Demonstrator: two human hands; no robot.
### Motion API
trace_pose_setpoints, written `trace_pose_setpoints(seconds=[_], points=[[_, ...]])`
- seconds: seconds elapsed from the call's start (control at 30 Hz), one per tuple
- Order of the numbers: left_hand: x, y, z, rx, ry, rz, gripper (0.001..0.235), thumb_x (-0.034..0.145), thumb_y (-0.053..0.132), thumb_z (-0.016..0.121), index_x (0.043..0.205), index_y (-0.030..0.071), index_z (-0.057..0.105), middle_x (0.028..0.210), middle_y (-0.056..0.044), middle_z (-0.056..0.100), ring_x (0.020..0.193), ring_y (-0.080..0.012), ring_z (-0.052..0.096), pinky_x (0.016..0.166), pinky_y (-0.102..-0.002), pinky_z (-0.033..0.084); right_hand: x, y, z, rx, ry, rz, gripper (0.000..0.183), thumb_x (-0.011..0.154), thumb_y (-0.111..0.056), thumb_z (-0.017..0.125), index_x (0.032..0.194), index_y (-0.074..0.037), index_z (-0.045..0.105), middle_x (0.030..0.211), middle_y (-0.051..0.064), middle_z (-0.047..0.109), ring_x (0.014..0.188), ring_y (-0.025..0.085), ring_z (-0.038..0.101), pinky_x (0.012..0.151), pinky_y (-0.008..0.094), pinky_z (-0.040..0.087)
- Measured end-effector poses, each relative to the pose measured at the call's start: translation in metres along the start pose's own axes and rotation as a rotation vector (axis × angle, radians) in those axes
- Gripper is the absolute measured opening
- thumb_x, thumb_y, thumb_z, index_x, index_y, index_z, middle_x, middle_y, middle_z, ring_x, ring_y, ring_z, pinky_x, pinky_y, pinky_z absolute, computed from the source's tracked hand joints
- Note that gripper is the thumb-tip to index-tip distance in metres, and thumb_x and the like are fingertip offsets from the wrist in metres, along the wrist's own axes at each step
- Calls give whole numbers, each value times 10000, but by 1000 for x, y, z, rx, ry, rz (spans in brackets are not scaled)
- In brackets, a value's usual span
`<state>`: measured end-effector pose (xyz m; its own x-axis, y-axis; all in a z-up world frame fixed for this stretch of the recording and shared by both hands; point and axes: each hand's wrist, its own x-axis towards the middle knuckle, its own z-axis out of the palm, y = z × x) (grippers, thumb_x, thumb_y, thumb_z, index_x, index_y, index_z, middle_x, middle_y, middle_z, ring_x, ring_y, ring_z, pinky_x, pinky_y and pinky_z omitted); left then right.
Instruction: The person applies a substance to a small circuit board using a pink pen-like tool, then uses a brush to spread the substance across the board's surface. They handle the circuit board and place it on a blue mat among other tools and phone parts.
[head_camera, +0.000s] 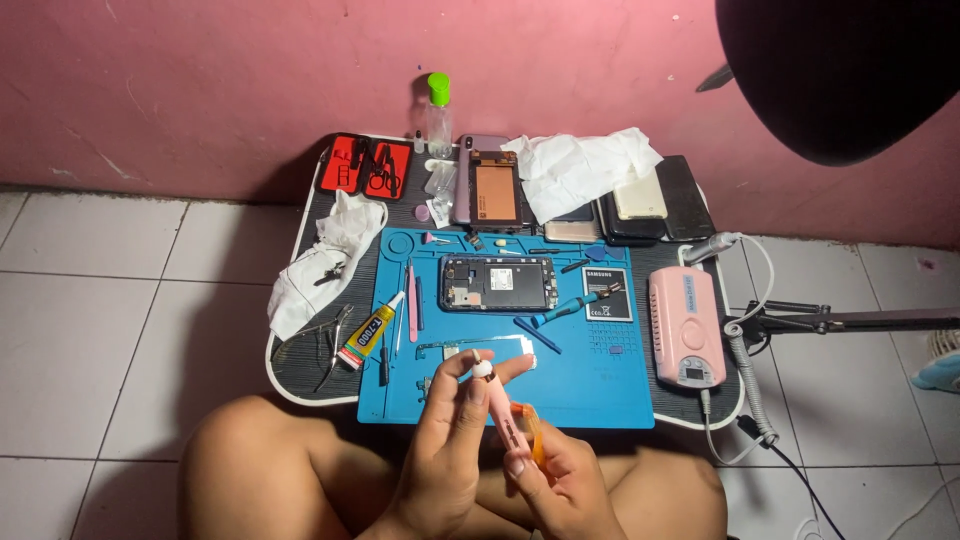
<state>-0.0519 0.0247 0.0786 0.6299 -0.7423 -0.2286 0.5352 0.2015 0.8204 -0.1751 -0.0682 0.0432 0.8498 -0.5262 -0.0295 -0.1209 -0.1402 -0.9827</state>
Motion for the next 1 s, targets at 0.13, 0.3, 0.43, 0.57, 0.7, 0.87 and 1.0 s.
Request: trace_pose_setpoints(seconds=[0.13,0.3,0.43,0.57,0.7,0.87,1.0], points=[[16,10,-20,280,30,176,320,1020,305,499,1044,63,707,1172,-104,769,1025,-208,734,809,-300,617,-6,22,-6,-81,23,-29,350,941,-408,616,887,-95,764,744,-19,635,566,106,497,550,276,407],[23,37,-30,410,75,-112,157,876,181,764,953,49,800,924,-92,870,850,-126,748,757,-261,594,-6,17,-11,-71,78,-36,353,920,-376,648,837,-67,796,792,4,734,646,118,632,583,271,464],[30,61,-31,724,10,-142,161,851,262,793,894,127,870,888,42,843,827,-64,719,787,-201,521,-9,22,-22,-136,70,-17,304,900,-345,711,821,-65,798,658,-14,604,550,103,489,511,265,379],[37,66,-30,883,-92,-129,138,871,292,791,839,183,870,756,97,784,688,-41,577,682,-207,426,-9,17,-30,-141,47,-3,221,886,-243,703,797,-58,784,641,-1,608,544,116,496,507,282,382],[37,67,-26,996,-108,-128,140,883,346,803,818,240,865,491,99,462,470,-60,319,480,-267,246,-11,24,-37,-211,72,34,214,858,-261,715,785,-80,802,615,-7,617,533,118,519,516,288,419],[37,64,-25,1031,-121,-82,145,891,344,786,821,240,859,496,97,477,457,-64,319,477,-274,248,-10,31,-42,-187,58,-50,206,866,-237,706,763,-72,776,623,-5,609,532,121,505,509,290,410],[37,60,-29,1076,-113,-5,157,896,368,769,818,256,847,487,93,446,464,-74,311,480,-290,248,-7,33,-39,-173,65,-104,179,865,-210,693,754,-82,752,631,-18,629,541,110,517,520,280,429]])
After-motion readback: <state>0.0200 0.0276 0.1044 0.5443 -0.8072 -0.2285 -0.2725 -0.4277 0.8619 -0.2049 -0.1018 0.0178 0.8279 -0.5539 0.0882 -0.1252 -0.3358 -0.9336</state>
